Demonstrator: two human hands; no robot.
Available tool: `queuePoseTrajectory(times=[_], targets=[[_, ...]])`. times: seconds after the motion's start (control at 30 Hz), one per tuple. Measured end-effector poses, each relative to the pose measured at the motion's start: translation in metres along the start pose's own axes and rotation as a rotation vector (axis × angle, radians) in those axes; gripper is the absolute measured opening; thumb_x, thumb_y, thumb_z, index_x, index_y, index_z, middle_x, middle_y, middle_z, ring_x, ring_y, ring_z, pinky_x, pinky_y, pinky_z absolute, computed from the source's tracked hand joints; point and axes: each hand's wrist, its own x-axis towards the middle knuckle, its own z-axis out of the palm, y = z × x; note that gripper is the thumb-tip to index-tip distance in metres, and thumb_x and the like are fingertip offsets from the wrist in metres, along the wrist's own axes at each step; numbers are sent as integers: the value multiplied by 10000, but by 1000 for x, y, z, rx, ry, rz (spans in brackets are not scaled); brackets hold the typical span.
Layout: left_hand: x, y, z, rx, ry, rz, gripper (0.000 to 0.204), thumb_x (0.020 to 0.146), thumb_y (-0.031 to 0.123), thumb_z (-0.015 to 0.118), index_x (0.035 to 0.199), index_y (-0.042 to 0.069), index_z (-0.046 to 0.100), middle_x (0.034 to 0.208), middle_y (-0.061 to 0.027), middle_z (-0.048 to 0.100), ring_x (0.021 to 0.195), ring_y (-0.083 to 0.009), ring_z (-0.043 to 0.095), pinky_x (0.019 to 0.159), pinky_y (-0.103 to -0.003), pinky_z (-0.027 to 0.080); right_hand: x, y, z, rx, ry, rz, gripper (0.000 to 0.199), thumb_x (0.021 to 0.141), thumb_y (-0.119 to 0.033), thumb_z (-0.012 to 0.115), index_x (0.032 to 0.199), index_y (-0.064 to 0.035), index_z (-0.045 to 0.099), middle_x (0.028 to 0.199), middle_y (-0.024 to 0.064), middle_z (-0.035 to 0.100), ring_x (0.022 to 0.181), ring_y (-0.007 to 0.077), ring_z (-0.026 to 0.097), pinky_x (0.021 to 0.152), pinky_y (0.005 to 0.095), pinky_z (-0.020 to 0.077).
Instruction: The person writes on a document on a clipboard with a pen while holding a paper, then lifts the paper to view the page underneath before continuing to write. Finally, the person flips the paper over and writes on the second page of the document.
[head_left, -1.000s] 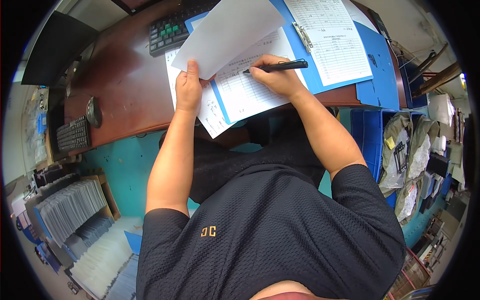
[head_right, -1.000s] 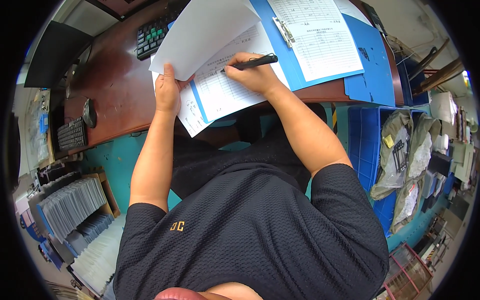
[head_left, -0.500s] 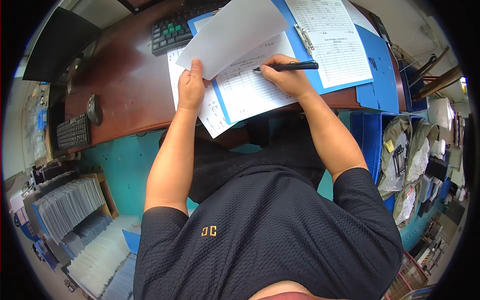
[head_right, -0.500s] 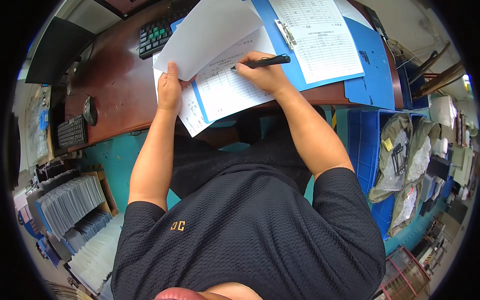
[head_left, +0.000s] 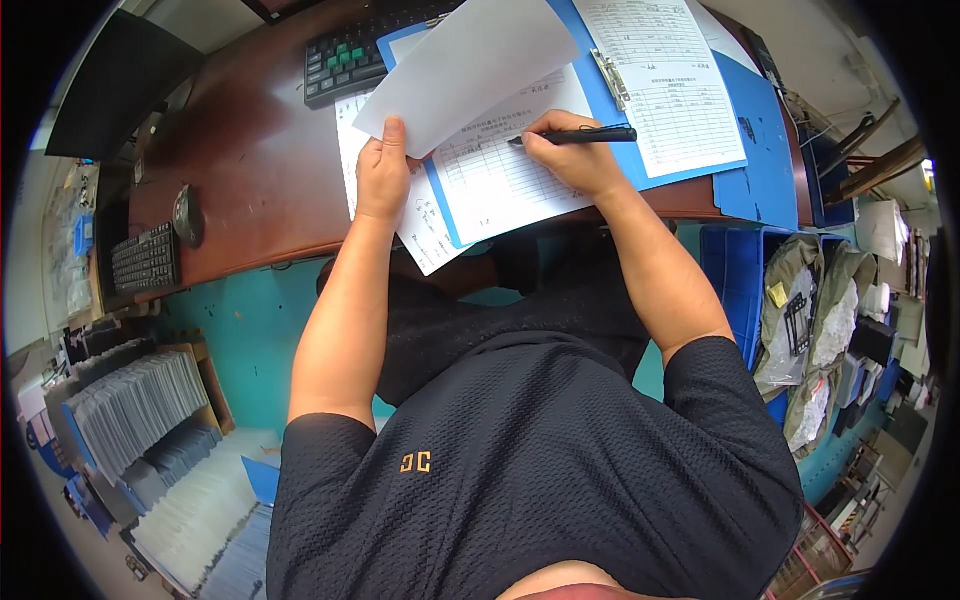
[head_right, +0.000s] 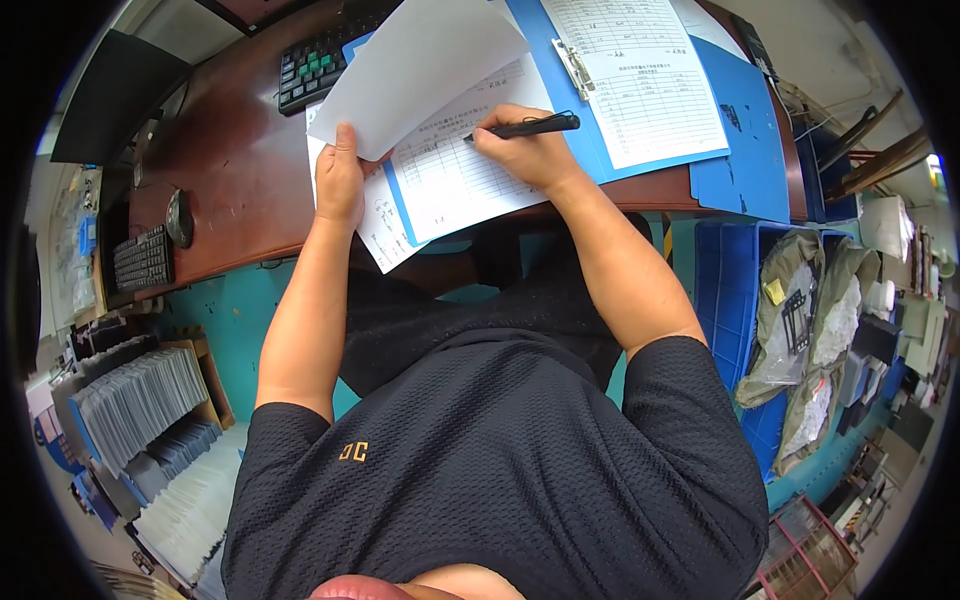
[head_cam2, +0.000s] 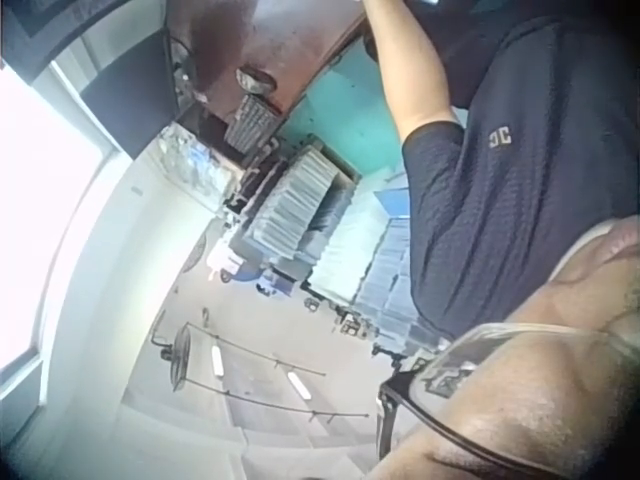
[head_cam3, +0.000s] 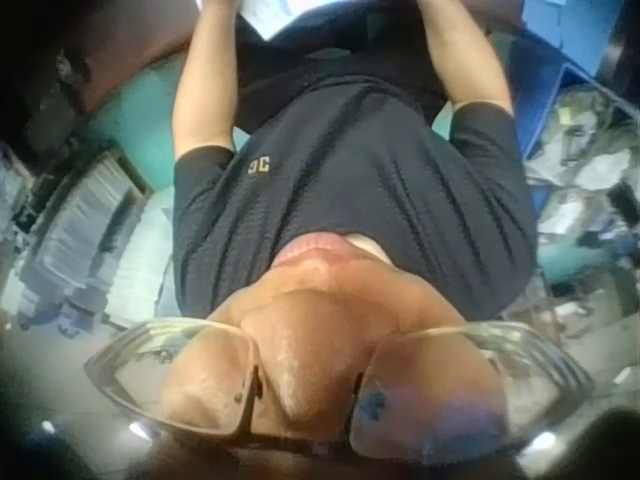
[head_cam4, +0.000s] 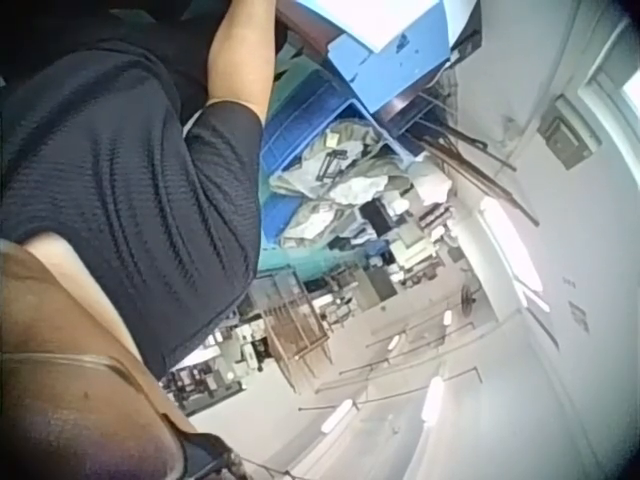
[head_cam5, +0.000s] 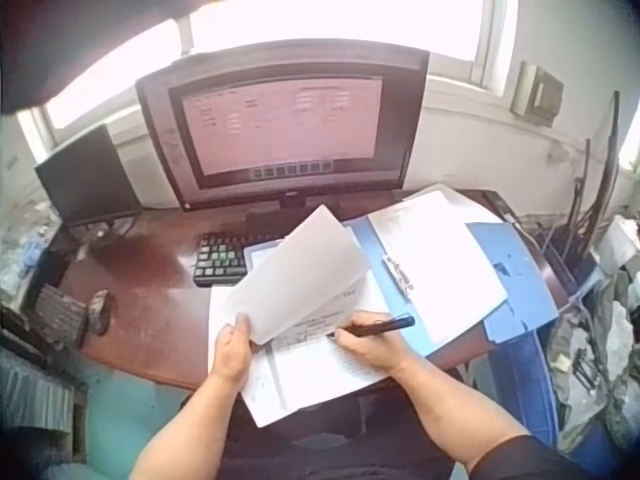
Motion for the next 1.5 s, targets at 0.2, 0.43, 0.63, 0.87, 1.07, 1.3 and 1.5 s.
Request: queuePoseTrajectory(times=[0.2,0.43,0.63,0.87,1.07,1.3,1.5], targets=[[-1,-1,-1,-19,-6,4,618,1064,522,492,1225,-64,606,1118,-124,669,984,-185,646,904,-333,536,1,-2,1,-10,4,51,200,854,-178,721,889,17,747,784,88,722,705,136,644,665,276,520],[-1,-1,-1,-8,-1,-3,620,1060,525,501,1215,-66,609,1112,-125,670,980,-183,645,902,-331,534,0,2,0,123,39,96,204,834,-186,718,844,16,739,722,86,705,641,148,639,617,291,522],[-1,-1,0,-31,14,0,620,1062,524,497,1207,-66,618,1102,-127,676,996,-190,649,907,-336,534,1,15,-20,192,57,206,168,862,-149,718,867,18,720,751,75,695,662,119,628,616,260,508],[1,-3,-6,41,-33,-19,634,1069,524,463,1288,-63,559,1236,-167,651,1120,-242,667,1019,-399,544,-2,9,-23,4,-9,78,192,880,-160,725,940,22,746,836,84,719,737,131,644,698,266,524],[1,-3,-4,43,-12,-14,601,1074,513,469,1231,-52,599,1153,-138,665,1037,-204,648,939,-357,531,-2,10,-23,-24,-14,64,198,876,-169,726,937,17,752,840,87,720,750,136,642,706,266,521],[3,-3,-8,78,-44,-28,600,1082,492,455,1290,-60,562,1236,-162,655,1120,-236,665,1007,-389,551,-3,12,-24,-28,23,54,168,858,-147,722,898,16,741,809,70,712,730,123,632,689,258,513],[1,-2,-6,62,-34,-19,606,1080,497,457,1277,-64,572,1227,-163,661,1106,-231,672,1000,-386,554,-3,16,-23,-23,85,97,135,851,-121,718,877,10,737,775,60,707,681,115,621,653,258,509]])
